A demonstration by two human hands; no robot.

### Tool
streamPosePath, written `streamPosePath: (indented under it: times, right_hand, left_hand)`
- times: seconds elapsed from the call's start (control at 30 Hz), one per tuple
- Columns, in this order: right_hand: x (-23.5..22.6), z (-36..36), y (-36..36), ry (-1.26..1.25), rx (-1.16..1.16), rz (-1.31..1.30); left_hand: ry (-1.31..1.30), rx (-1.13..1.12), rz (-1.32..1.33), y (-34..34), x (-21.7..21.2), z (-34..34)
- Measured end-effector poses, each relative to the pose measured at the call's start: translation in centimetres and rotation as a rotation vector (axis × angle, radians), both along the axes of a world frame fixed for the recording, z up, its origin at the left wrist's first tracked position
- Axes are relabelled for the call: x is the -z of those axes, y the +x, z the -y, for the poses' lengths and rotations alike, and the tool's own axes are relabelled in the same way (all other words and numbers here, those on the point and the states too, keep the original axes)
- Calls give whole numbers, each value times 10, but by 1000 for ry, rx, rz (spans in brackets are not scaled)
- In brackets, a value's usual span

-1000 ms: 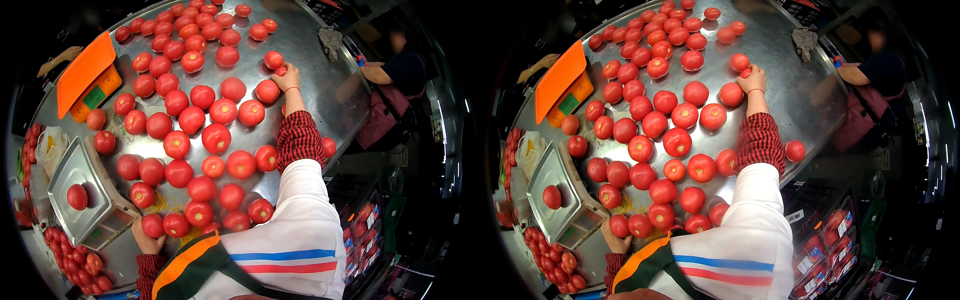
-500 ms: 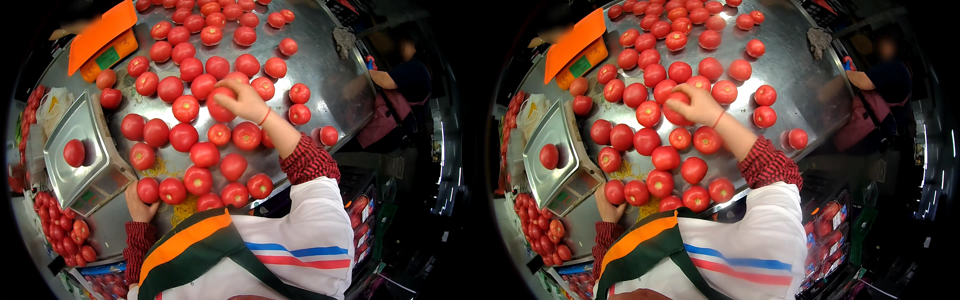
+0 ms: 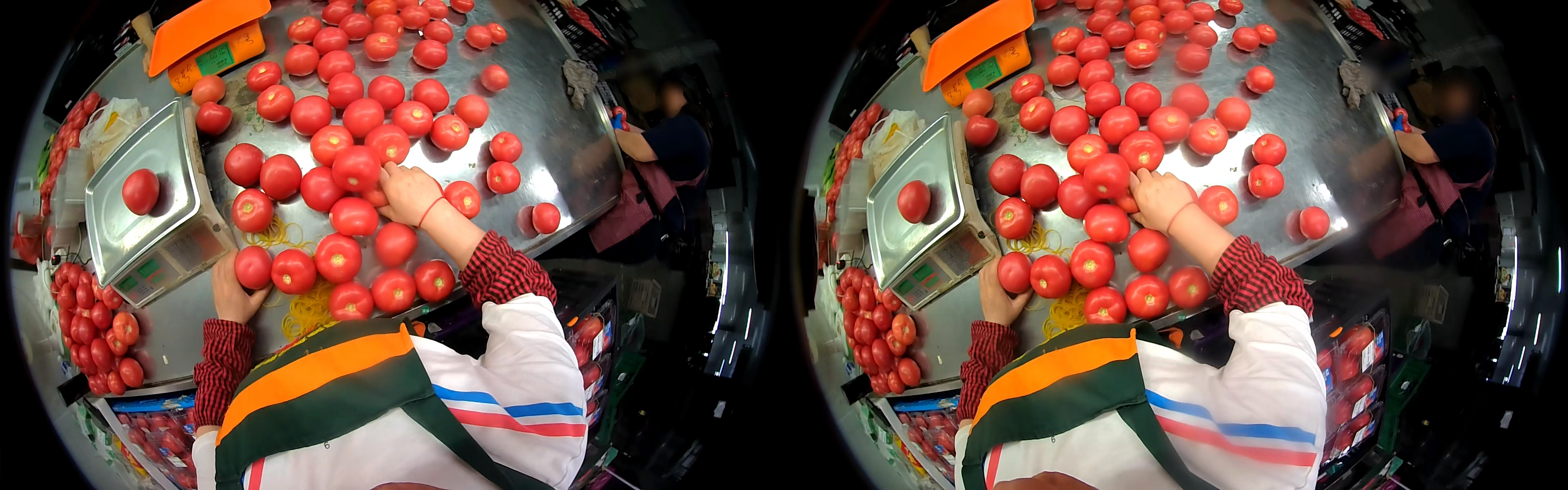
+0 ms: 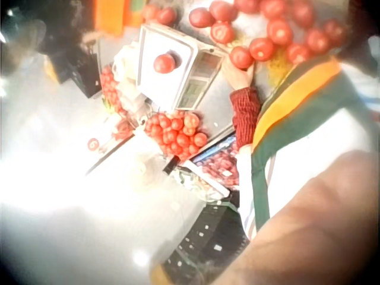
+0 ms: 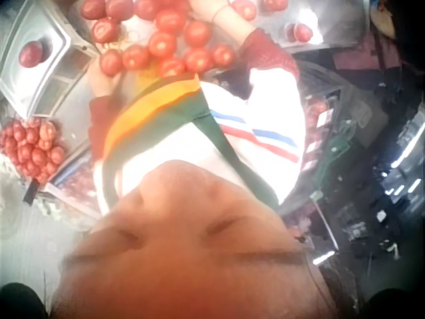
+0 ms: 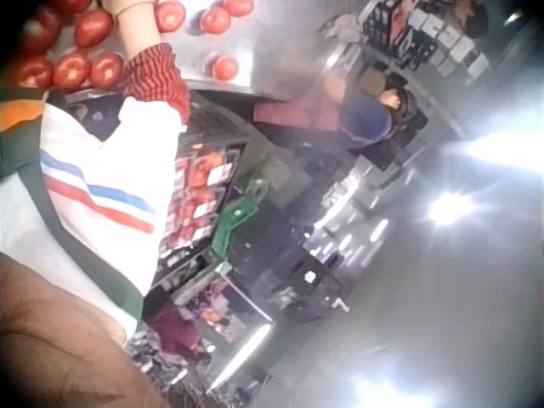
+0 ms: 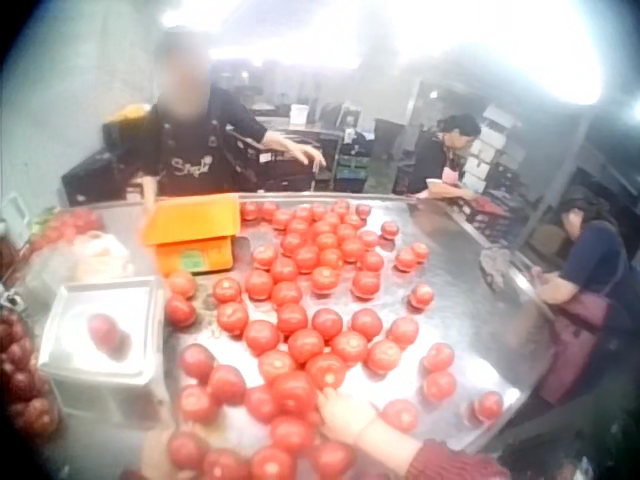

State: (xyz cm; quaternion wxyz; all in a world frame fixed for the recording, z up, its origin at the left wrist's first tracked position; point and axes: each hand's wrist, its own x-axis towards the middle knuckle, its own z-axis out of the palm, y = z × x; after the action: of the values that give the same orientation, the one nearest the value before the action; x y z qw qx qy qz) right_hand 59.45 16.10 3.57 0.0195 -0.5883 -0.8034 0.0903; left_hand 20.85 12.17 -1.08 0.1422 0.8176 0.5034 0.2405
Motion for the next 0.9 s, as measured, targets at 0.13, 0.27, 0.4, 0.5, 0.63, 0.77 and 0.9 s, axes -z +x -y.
streamPosePath:
  times: [0.13, 0.27, 0.4, 0.5, 0.63, 0.77, 0.9]
  right_hand:
    - [-8, 1, 10, -39, 48, -247]
    - [-30, 8, 34, -245, 247, -851]
    - [-90, 44, 49, -228, 351, -558]
    - [-87, 81, 84, -382, 436, -92]
    - [-49, 132, 103, -434, 576, -69]
    - [-49, 117, 87, -562, 526, 111]
    - [-59, 102, 77, -386, 549, 177]
  left_hand:
    - [17, 3, -3, -2, -1, 0]
    - [44, 12, 20, -3, 2, -2]
    - [49, 14, 40, -5, 8, 1]
    - [43, 0, 62, -4, 6, 2]
    - [17, 10, 98, -5, 5, 1]
    - [45, 21, 93, -5, 9, 0]
    - [55, 18, 93, -7, 10, 0]
